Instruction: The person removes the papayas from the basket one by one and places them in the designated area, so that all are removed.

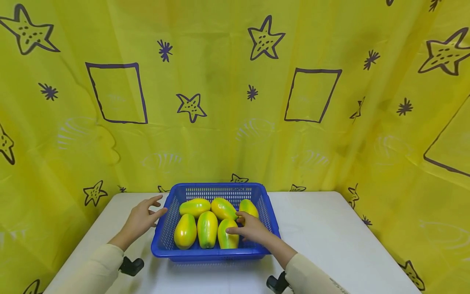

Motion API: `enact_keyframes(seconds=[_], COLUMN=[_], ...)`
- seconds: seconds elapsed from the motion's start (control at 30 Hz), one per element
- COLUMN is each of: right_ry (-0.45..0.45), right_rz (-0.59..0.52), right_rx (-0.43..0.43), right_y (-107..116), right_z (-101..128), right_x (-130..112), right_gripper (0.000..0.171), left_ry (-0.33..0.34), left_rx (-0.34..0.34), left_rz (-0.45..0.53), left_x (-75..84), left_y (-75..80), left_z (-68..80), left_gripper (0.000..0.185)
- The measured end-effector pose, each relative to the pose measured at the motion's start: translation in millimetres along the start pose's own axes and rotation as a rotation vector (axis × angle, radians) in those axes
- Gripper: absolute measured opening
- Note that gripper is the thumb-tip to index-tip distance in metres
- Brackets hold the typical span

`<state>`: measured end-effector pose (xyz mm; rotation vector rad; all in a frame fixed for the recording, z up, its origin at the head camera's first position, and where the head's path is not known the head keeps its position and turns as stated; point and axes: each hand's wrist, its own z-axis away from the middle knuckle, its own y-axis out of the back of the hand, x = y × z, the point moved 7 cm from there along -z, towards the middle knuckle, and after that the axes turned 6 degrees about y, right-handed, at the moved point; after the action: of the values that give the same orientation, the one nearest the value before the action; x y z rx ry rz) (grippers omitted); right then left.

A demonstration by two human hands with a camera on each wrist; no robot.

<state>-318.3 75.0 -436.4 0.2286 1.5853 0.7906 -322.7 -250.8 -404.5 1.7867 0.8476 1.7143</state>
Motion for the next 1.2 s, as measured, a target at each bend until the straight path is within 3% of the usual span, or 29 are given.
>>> enact_keyframes(seconds=[0.77, 1.2], right_ry=[0.017, -0.028], right_rz=[0.064, 0.023], right_rx=[-0.020, -0.036], right_y=[-8.9, -11.0], right_z=[-2.1, -2.5], right_x=[1.0, 3.8], right_gripper=[0.078, 0.080], left_ry=[0.155, 0.234], left_rx=[-0.098, -0.141], left_rz=[0.190, 0.327], left_x=[-15.5, -23.2], left_y=[-14.0, -18.7], left_z=[-2.6, -3.1], left_gripper=[0.064, 0.061])
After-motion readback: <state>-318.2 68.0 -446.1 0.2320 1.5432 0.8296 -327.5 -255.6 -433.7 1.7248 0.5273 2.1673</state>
